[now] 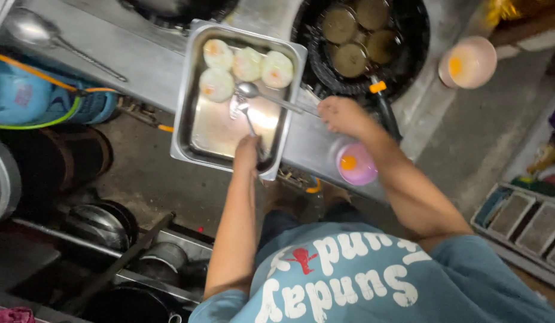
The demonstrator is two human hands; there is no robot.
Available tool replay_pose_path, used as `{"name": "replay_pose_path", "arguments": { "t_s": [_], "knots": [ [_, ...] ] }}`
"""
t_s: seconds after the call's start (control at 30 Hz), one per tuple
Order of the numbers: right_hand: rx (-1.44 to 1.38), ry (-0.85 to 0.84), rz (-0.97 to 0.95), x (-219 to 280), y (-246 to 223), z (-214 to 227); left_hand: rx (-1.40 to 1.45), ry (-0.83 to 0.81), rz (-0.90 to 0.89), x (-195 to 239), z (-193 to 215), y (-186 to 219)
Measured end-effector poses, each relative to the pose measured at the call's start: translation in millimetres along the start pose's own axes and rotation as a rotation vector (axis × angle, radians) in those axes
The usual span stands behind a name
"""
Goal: The person fries eggs in a pan, moves them to a tray, adds oil and salt, and cracks a new egg into a bowl.
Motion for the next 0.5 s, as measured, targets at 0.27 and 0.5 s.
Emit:
{"name": "replay_pose_path", "arguments": {
  "t_s": [0.27,0.5],
  "knots": [
    [0.177,0.239,0.043,77,109,88,-0.580,0.223,-0.607,68,-10,52],
    [0.318,0.193,0.054,66,188,22,-0.565,-0.570,-0.319,171,-120,51]
  ]
}}
Point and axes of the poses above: each hand's wrist, its own x-axis away from the middle knuckle, its own z-axis out of the back of the hand, y = z × x, the point moved 1 cm from there along -x, towards the middle knuckle, and after that the axes turned 14 degrees about -z, right-handed, at the moved point
